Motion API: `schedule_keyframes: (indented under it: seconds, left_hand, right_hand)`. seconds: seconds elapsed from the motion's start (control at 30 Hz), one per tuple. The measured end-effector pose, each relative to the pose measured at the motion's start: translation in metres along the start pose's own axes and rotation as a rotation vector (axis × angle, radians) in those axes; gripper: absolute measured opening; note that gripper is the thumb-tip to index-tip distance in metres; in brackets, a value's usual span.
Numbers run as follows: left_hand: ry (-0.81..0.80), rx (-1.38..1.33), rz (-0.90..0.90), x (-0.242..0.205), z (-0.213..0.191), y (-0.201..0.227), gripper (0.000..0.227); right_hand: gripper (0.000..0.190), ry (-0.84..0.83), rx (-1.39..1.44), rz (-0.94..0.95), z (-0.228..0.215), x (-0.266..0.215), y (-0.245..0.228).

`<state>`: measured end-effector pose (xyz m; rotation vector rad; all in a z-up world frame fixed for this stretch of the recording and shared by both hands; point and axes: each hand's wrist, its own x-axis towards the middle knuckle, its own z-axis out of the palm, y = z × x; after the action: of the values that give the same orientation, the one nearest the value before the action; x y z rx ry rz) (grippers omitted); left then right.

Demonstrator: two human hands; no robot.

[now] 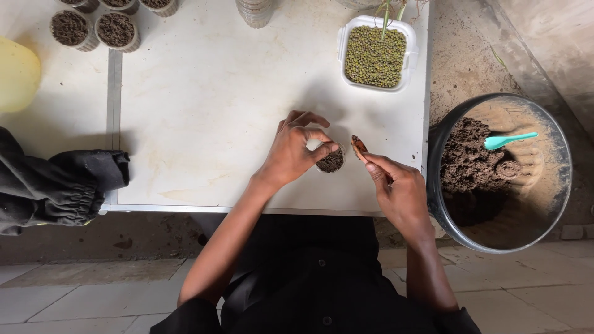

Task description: Filling small seedling pots with soil and planting seeds followed by watering with a spray bottle.

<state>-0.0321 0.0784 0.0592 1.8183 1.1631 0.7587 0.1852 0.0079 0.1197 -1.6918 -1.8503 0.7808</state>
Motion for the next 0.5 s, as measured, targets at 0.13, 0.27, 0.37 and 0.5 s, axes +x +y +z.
schedule_keyframes:
  seconds: [0.13,0.27,0.37,0.5]
  left_hand:
    - [0.060,0.078,0.068,-0.012,0.004,-0.009,0.016]
    - [0.067,0.083,0.051,-0.032,0.001,-0.003,0.054]
    - [-0.004,0.153,-0.024,-0.042,0.005,0.003,0.096]
    - [-0.015,0.278,-0.062,-0.045,0.029,-0.012,0.122]
  right_hand:
    - [0.024,-0.037,-0.078,0.008,0.001,0.002,-0.003]
    - [0.020,-0.079,-0.286,-0.029,0.008,0.002,-0.001]
    - [0.020,-0.141,-0.432,-0.060,0.014,0.002,-0.014]
    - [0.032,-0.357,-0.649,0.000,0.028,0.005,-0.012]
